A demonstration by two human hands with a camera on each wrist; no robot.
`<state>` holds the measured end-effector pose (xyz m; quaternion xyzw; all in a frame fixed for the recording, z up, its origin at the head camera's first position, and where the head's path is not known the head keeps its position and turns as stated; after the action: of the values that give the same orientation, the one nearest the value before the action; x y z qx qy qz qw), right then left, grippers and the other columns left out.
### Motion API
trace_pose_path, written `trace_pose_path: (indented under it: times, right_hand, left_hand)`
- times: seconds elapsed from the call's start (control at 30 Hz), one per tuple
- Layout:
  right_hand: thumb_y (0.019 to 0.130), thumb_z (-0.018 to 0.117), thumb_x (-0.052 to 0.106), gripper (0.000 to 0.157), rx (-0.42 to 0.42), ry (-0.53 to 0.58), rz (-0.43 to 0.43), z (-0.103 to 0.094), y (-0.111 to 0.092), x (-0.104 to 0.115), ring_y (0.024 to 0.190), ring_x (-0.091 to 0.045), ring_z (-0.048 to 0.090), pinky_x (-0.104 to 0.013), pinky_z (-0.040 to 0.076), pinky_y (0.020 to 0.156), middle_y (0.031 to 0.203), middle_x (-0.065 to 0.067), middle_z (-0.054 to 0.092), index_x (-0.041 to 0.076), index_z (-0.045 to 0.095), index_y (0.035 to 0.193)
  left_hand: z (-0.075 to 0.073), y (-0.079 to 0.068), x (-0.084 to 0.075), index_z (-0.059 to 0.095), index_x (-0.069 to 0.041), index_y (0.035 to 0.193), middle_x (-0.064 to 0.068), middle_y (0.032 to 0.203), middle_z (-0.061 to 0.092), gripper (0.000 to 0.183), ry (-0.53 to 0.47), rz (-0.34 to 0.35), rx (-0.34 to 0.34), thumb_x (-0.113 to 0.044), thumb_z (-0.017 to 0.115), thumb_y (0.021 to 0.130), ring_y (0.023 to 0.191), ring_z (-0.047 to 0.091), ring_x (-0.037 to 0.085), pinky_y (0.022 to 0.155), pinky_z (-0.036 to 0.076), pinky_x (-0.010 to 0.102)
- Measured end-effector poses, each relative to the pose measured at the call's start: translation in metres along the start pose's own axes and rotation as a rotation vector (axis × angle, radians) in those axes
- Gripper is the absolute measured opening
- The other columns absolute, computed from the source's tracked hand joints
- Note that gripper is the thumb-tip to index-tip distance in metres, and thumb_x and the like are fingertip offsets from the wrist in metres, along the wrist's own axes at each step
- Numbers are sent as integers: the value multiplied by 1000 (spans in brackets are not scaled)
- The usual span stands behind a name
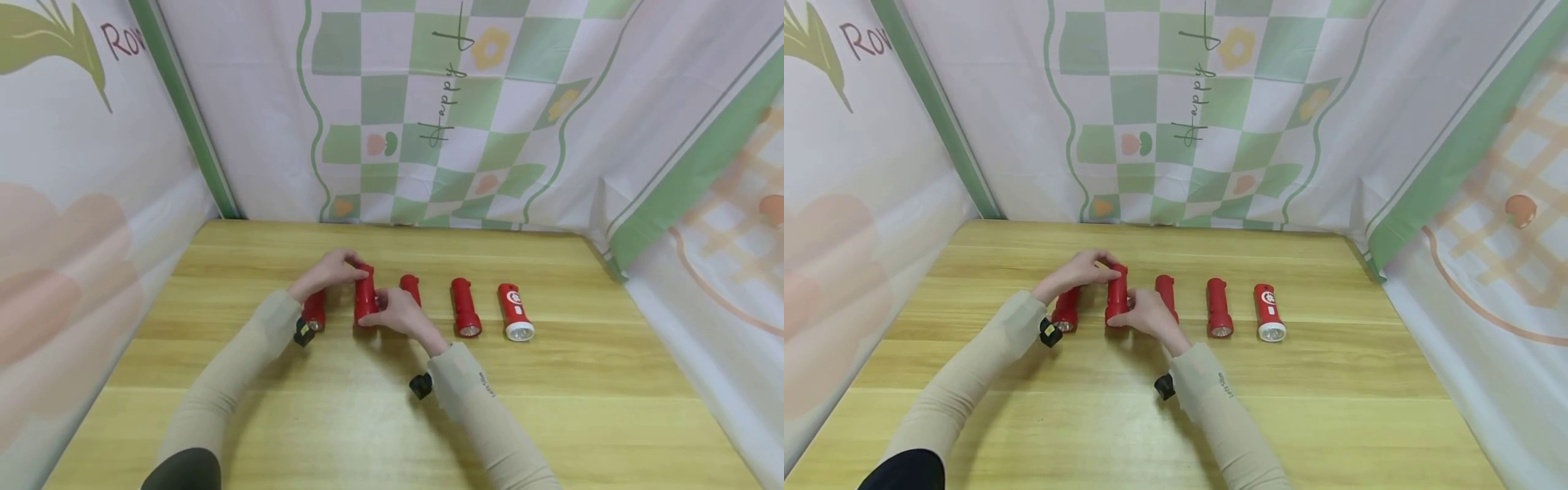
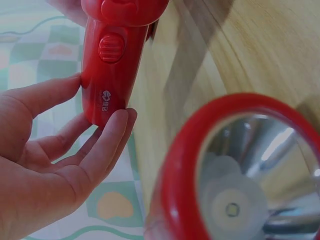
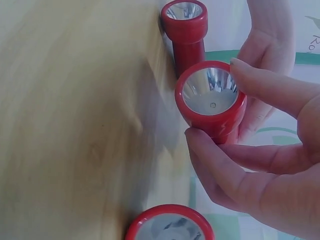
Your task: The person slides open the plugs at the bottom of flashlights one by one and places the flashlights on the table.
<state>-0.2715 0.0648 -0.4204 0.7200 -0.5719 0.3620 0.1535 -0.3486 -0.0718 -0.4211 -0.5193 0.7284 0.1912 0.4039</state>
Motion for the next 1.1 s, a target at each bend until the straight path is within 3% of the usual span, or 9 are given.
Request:
trace_pose_path:
  times: [0.23, 0.63, 0.9, 1.1]
  right_hand:
    - [80, 83, 29, 51, -10, 7, -10, -5, 2, 3, 93, -19, 64, -39, 55, 92, 106, -8, 73, 6, 65, 122]
    - [80, 83, 24, 62, -13, 31, -39, -12, 3, 5, 105, -25, 65, -41, 55, 94, 114, -11, 71, 5, 58, 133]
    - [81, 81, 24, 65, -5, 40, -43, -16, 3, 5, 111, -28, 64, -41, 55, 94, 120, -13, 69, 2, 54, 137]
    - [89, 73, 32, 55, -36, 50, -73, -21, 4, 7, 110, -29, 65, -40, 57, 91, 119, -15, 69, 1, 57, 133]
  left_hand:
    - [-3, -2, -6, 63, -5, 118, 14, 121, 66, 31, -57, 3, -15, -23, 67, 93, 101, 64, 24, 84, 56, 30]
    - [1, -1, -11, 51, -1, 122, 26, 132, 59, 29, -262, -24, 26, -12, 62, 97, 111, 67, 38, 94, 57, 48]
    - [-2, -3, -13, 46, 3, 125, 29, 132, 54, 35, -331, -44, -20, -10, 62, 97, 108, 67, 39, 94, 57, 48]
    - [-3, -3, -17, 45, 5, 127, 29, 133, 50, 37, -364, -39, -54, -8, 61, 97, 108, 67, 40, 94, 58, 46]
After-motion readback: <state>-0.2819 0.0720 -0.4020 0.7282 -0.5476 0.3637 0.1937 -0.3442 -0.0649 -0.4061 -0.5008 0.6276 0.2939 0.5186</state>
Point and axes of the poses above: each hand's wrist, its own y-axis towards the middle knuckle, its own z-axis out of the palm, x = y × z, the point moved 7 cm from there along y, towards the middle knuckle
